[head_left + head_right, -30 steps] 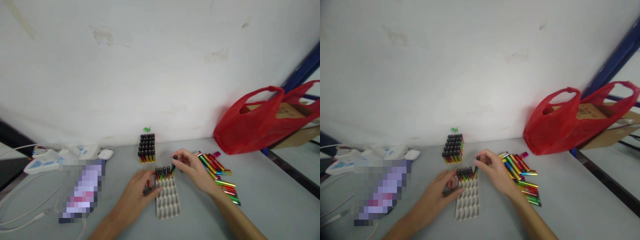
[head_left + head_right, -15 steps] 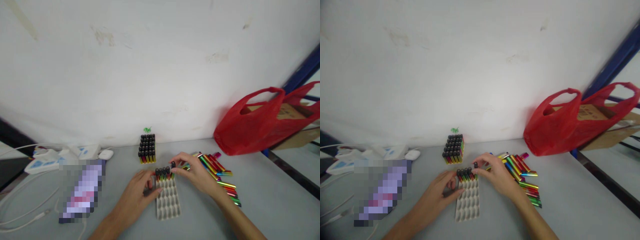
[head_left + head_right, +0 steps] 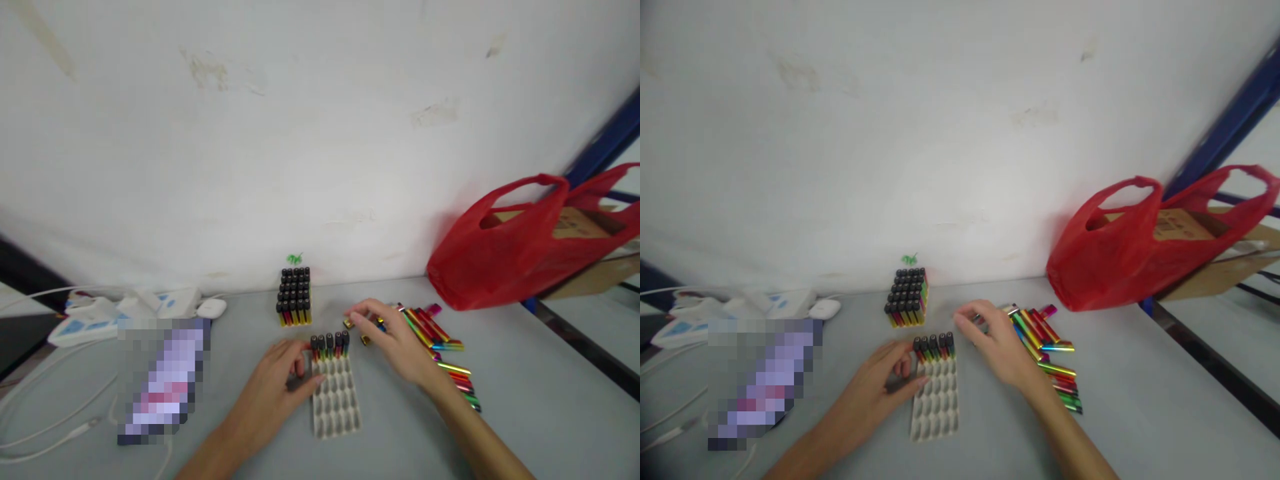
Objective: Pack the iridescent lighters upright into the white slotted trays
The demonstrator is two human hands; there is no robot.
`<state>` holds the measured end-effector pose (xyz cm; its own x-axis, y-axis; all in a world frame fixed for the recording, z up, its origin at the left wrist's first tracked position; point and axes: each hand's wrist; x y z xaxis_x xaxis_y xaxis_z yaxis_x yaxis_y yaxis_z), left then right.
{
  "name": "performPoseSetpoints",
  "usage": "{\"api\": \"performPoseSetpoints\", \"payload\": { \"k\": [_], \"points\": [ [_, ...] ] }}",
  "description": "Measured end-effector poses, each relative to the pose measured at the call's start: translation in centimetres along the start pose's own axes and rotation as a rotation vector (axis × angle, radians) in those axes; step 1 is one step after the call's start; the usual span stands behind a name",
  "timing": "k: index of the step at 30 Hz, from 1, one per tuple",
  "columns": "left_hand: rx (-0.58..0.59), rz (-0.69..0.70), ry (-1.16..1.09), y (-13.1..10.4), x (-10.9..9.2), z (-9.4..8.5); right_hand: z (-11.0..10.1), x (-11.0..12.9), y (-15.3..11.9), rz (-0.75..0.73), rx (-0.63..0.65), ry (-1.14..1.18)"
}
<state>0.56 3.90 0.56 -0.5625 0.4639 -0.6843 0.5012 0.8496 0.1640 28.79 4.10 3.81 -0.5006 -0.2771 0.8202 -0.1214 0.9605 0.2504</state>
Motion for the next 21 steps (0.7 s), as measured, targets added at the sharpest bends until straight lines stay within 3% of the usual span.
{"api": "performPoseSetpoints", "payload": {
  "k": [4,11,21],
  "points": [
    [-0.002,-0.005,0.013,-0.1,0.0,0.0,-0.3,-1.8,0.5,-0.025,-0.115,-0.309],
    [-0.008,-0.003,0.005,-0.1,0.3,0.1,0.5,-3.3,0.2,-0.061,0.011,-0.514],
    [-0.017,-0.048,-0.013,0.2,0.0,0.4,0.4,-2.5,0.4,-0.014,0.047,-0.625]
  ]
}}
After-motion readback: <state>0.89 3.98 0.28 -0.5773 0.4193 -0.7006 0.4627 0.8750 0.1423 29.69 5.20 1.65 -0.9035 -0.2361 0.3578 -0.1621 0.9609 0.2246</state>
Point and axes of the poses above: each hand's wrist, its own y-axis towards the middle knuckle, its own z-axis out of the palm, x = y × z, and after that the axes turned 3 degrees about z, right-handed
